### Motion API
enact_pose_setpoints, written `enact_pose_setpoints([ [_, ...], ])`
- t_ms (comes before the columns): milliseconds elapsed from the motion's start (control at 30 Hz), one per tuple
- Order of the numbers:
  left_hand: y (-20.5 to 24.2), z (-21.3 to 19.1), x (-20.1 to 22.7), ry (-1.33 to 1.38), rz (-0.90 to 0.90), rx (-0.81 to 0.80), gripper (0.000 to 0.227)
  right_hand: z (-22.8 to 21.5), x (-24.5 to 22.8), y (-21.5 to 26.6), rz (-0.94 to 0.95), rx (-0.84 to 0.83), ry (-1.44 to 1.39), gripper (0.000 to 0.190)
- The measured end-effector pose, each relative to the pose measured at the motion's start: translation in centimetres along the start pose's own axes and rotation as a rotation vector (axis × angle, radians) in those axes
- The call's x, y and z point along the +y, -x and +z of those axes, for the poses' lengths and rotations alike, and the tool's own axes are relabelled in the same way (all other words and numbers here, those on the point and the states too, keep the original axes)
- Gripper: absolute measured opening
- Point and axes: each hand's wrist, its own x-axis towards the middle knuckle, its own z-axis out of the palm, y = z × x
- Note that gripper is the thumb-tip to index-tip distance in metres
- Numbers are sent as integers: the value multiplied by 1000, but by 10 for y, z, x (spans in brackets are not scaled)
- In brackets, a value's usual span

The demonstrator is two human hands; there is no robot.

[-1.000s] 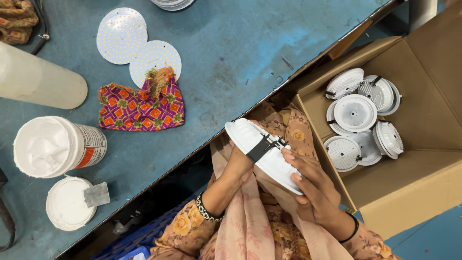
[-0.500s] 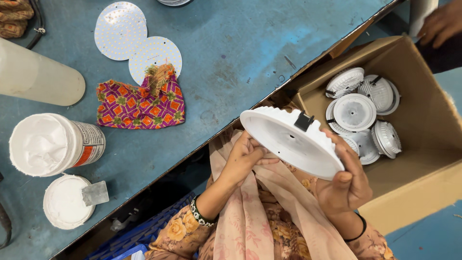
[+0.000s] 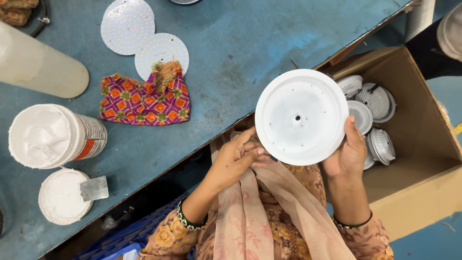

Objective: The person retrieves white circular LED light housings from a cardboard box and places them on a blue workbench. Using a small plastic scraper, they scoop white adhesive from a container and spread it around the central hole of each housing. The treated housings are stacked on the table.

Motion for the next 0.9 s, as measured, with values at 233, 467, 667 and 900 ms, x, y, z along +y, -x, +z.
enact_pose_setpoints([
  [233, -6, -29, -2, -257, -38, 168, 47, 2, 28, -24, 8, -5, -52, 30],
  [467, -37, -99, 7, -179, 80, 467, 32, 43, 83, -51, 20, -193, 73, 41],
  [667, -50, -126, 12, -102, 254, 559, 36, 69, 87, -47, 44, -574, 486, 76],
  [900, -73, -70, -5, -348, 535, 504, 57, 29, 104, -93, -53, -509, 396, 51],
])
